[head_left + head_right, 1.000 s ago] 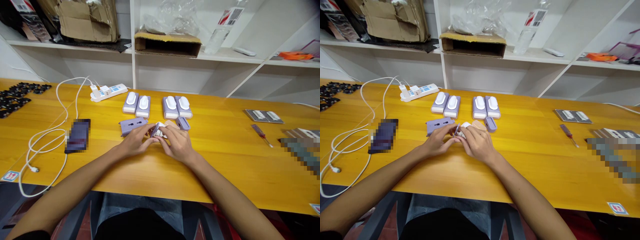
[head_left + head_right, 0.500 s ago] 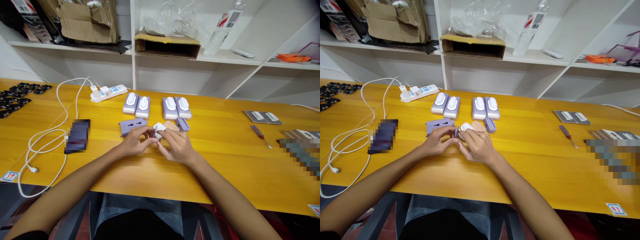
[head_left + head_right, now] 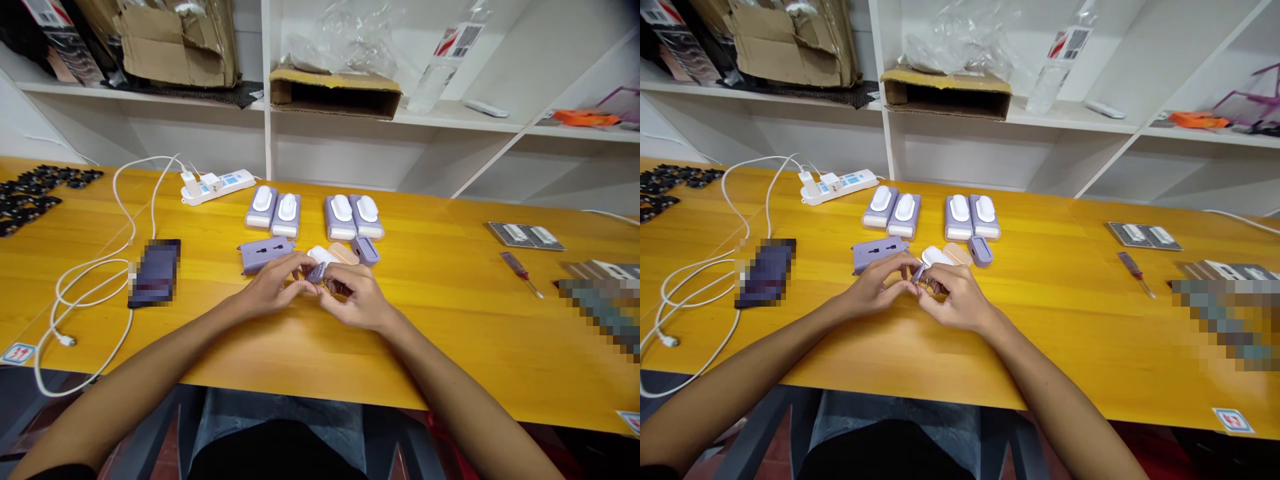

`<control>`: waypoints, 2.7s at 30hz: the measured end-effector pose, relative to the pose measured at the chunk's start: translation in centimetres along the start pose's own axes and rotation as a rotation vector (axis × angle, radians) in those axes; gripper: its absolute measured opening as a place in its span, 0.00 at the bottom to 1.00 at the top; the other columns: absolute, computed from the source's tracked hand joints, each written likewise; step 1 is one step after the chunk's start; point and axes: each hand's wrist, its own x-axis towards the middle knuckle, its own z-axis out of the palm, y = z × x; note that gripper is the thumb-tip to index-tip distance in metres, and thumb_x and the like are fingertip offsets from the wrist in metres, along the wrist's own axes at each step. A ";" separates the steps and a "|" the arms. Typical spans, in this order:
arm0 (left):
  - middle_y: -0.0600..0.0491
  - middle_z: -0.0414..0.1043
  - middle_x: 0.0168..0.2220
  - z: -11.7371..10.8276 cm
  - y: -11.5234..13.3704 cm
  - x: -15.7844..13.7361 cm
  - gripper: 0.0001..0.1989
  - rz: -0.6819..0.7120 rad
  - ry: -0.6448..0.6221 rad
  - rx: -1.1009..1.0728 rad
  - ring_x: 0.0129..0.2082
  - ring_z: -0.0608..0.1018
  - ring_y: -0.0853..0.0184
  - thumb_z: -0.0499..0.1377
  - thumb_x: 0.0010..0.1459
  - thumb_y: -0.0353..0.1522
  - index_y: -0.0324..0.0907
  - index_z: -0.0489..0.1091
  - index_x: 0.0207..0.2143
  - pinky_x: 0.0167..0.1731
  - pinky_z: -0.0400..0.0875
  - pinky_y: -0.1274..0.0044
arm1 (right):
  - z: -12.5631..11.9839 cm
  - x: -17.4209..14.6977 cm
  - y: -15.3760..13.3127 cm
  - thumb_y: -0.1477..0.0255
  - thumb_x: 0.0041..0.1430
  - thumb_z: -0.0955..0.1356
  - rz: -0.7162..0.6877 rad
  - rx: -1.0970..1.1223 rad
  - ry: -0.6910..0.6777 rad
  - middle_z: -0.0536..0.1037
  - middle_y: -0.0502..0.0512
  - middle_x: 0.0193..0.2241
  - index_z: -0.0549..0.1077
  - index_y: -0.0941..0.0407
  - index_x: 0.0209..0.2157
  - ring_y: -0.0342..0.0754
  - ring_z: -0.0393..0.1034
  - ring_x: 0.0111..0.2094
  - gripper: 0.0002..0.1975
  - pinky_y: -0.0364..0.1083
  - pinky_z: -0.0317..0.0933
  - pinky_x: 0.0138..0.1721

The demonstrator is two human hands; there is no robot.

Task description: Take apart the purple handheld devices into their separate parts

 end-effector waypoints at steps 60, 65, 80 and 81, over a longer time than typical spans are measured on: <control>0.52 0.83 0.32 -0.8 -0.9 0.6 0.36 -0.613 -0.070 -0.724 0.30 0.82 0.68 0.80 0.55 0.48 0.38 0.82 0.59 0.40 0.79 0.73 | 0.7 -0.4 0.7 0.72 0.73 0.75 -0.049 -0.029 0.063 0.84 0.59 0.43 0.76 0.53 0.56 0.49 0.73 0.32 0.13 0.49 0.68 0.34; 0.49 0.86 0.39 -1.3 -0.7 0.5 0.39 -0.586 -0.147 -0.735 0.37 0.86 0.65 0.80 0.55 0.38 0.43 0.76 0.68 0.47 0.81 0.70 | 0.4 -0.6 0.5 0.66 0.75 0.73 0.099 0.077 -0.021 0.85 0.60 0.44 0.79 0.53 0.52 0.47 0.70 0.29 0.09 0.48 0.65 0.30; 0.49 0.86 0.45 -1.4 -0.2 0.6 0.32 -0.350 -0.133 -0.547 0.46 0.87 0.62 0.77 0.61 0.32 0.46 0.78 0.67 0.53 0.81 0.69 | 0.0 -0.3 0.7 0.58 0.64 0.80 0.471 0.351 -0.073 0.81 0.55 0.43 0.80 0.55 0.45 0.43 0.66 0.30 0.17 0.46 0.61 0.32; 0.49 0.86 0.45 -1.5 -0.2 0.6 0.32 -0.323 -0.136 -0.528 0.45 0.87 0.63 0.76 0.62 0.32 0.46 0.78 0.67 0.53 0.81 0.70 | 0.0 -0.2 0.7 0.58 0.64 0.80 0.488 0.365 -0.076 0.81 0.55 0.42 0.80 0.55 0.44 0.43 0.66 0.30 0.17 0.45 0.61 0.32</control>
